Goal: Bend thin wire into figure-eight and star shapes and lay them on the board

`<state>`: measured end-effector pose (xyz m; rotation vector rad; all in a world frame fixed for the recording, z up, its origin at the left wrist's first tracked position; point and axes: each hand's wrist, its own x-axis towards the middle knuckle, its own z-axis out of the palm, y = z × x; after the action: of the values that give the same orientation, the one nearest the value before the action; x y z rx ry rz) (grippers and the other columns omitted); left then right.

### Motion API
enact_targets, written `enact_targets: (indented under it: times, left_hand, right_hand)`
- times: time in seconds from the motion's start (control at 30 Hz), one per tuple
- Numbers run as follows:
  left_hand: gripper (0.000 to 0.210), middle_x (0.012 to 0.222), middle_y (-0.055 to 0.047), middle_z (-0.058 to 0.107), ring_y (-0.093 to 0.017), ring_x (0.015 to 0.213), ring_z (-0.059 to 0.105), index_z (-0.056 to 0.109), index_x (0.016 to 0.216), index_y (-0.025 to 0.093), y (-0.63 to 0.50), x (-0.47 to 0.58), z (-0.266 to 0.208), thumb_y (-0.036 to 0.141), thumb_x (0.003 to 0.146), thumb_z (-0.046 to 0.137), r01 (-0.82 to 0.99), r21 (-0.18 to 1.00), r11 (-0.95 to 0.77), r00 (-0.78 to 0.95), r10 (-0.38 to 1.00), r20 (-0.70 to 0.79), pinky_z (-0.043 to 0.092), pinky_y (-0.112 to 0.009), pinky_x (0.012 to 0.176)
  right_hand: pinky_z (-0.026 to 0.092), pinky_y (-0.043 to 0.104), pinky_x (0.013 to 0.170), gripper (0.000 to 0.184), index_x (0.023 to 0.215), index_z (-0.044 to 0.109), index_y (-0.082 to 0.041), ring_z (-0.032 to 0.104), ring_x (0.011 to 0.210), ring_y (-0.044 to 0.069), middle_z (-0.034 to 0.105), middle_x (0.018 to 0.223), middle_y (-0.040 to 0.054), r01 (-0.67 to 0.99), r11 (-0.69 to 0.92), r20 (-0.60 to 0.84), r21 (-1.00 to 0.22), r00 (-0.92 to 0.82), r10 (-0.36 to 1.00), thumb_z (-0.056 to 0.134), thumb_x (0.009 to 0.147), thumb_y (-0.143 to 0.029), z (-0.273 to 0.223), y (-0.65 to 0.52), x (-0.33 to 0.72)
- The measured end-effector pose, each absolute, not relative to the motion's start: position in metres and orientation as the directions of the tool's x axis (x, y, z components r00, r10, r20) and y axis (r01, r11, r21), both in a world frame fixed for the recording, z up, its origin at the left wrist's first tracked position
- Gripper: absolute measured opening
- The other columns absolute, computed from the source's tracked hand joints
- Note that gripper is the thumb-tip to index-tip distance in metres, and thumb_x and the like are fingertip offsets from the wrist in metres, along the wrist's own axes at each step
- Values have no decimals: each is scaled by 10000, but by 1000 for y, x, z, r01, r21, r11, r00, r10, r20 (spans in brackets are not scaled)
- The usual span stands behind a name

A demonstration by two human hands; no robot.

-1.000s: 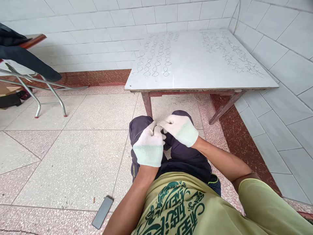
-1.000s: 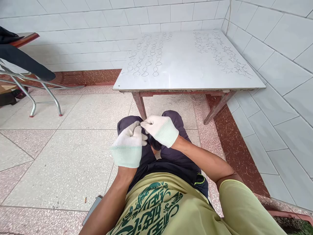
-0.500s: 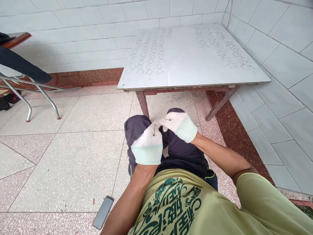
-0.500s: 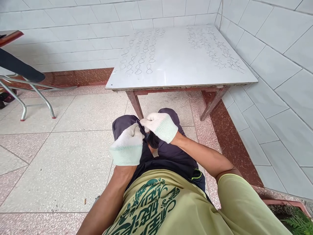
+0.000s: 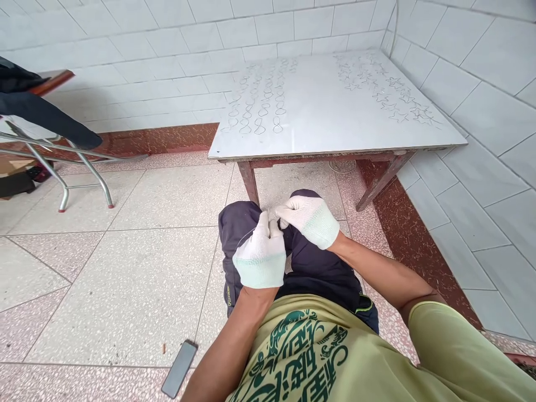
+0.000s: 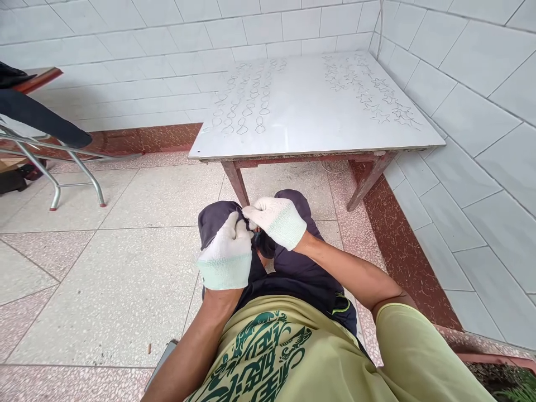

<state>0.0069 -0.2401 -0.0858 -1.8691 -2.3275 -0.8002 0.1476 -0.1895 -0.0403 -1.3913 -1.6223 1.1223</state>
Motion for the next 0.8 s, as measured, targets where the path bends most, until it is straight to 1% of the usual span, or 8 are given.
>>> enact_targets:
  times: [0.17,0.33,0.4,0.5,0.53,0.6,0.67,0.8]
  left_hand:
    - [468,794,-73,815,-247,720,751,688,1484,225,-268,18,-76,392,1081,520,955,297,-25,-89,927,364,534,-340,672]
    - [334,795,-10,832,-221,697,770,796,1288,325,-308,9,-39,341,1045,568,720,426,-548,500,835,229,601,-347,652]
    - [248,914,29,858,-203,797,802,825,1162,380,-308,-9,-21,434,1019,630,728,558,-400,233,909,347,649,-338,755]
    - [404,1207,-27,843,-224,1085,796,723,1417,313,-280,-36,2,451,1090,531,772,612,-169,-126,904,408,611,-395,1031]
    - [387,1206,-2,844,-237,1126,785,783,1323,334,-265,-41,7,525,1056,580,757,650,-66,-196,926,323,574,-405,1099]
    - [433,1227,-3,841,-253,1221,750,816,1273,301,-234,-43,10,569,1013,597,679,734,-26,-94,988,122,502,-398,1184]
    - [400,1168,-26,853,-260,1170,756,853,1131,245,-208,-37,6,524,964,621,648,761,-43,27,999,33,548,-348,1077]
    - [394,753,-31,798,-202,705,690,820,794,206,-188,-24,-14,553,877,651,661,751,12,70,995,-78,506,-283,639]
  right_hand:
    - [496,261,747,372,611,684,-216,686,719,136,746,696,-6,305,82,17,-949,-208,978,666,955,-355,-46,-182,161]
    - [495,267,782,378,622,699,-207,687,737,137,759,712,-1,326,129,64,-936,-204,977,651,958,-374,-51,-177,176]
    - [497,270,790,372,642,720,-206,693,743,140,767,724,-1,337,167,93,-926,-226,970,659,958,-392,-53,-176,182]
    - [507,264,797,367,645,728,-210,708,749,140,776,733,-8,319,200,106,-926,-289,952,665,955,-395,-51,-178,188]
    - [510,260,794,371,632,722,-212,712,744,138,776,725,-11,316,193,94,-929,-304,948,666,953,-391,-50,-180,188]
    - [512,250,777,377,615,713,-217,718,730,132,775,706,-20,311,155,50,-938,-321,946,671,949,-388,-46,-183,186]
    - [512,240,757,362,622,720,-220,723,719,127,772,685,-30,317,113,6,-942,-320,947,687,941,-388,-43,-185,183]
    - [511,231,748,353,631,728,-221,724,709,118,770,674,-38,329,108,-10,-938,-339,941,695,946,-377,-42,-186,178]
